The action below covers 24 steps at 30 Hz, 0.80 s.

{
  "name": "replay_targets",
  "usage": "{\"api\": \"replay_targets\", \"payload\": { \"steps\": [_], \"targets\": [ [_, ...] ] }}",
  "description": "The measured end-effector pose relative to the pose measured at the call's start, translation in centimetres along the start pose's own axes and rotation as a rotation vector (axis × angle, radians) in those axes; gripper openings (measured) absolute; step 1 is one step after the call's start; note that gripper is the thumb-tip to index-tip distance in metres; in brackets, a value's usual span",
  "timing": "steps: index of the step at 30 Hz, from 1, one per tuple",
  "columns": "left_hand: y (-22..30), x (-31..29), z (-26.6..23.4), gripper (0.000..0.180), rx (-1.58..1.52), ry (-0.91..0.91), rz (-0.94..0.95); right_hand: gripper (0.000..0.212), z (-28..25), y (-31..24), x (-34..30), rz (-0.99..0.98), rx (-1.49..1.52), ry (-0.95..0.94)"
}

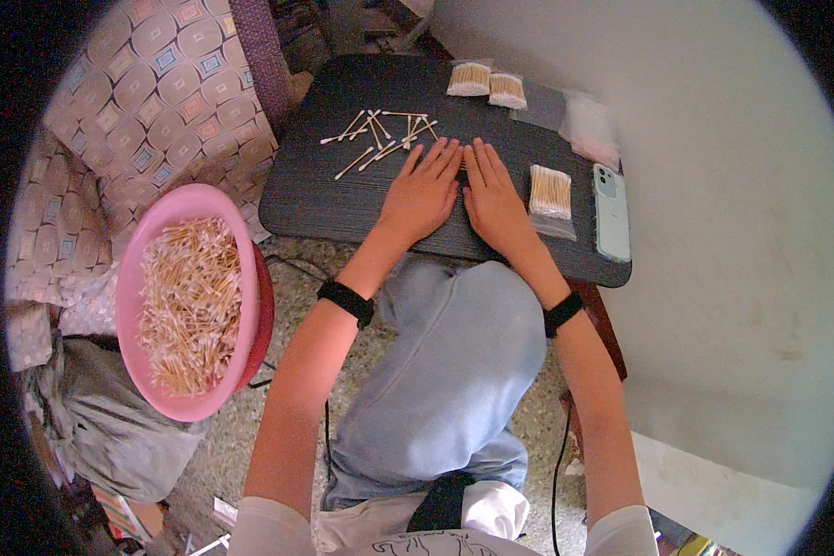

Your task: Sorting cotton swabs from a bowl, aligning them, and placing them into plastic zip bags.

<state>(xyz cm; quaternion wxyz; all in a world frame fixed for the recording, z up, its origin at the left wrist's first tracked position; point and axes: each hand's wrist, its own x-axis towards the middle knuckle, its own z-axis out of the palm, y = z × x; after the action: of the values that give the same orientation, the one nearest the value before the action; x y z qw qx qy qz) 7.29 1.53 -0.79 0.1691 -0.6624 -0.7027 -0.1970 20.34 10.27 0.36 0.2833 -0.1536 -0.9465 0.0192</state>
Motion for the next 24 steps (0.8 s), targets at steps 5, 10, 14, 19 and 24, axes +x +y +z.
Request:
{"api": "replay_targets", "payload": {
  "steps": [5,10,14,19,24],
  "targets": [
    [-0.1,-0.2,0.2,0.042,-0.038,0.024,-0.003,0.046,1.3,0.2,0.0,0.104,-0.033,-0.092],
    [0.1,-0.5,-0.4,0.036,-0.184,0.01,-0.074,0.038,0.5,0.6,-0.3,0.099,0.013,-0.102],
    [0.5,-0.7,-0.7,0.033,-0.246,0.047,-0.101,0.036,0.3,0.8,-0.7,0.078,0.062,-0.077],
    [0.7,-1.1,-1.4,0.035,-0.153,0.047,-0.087,0.034,-1.3,-0.2,-0.1,0.124,0.102,-0.199],
    [0.6,-0.9,-1.7,0.034,-0.16,0.062,-0.066,0.037,-4.0,-0.6,4.5,0.182,0.105,-0.242]
  ]
}}
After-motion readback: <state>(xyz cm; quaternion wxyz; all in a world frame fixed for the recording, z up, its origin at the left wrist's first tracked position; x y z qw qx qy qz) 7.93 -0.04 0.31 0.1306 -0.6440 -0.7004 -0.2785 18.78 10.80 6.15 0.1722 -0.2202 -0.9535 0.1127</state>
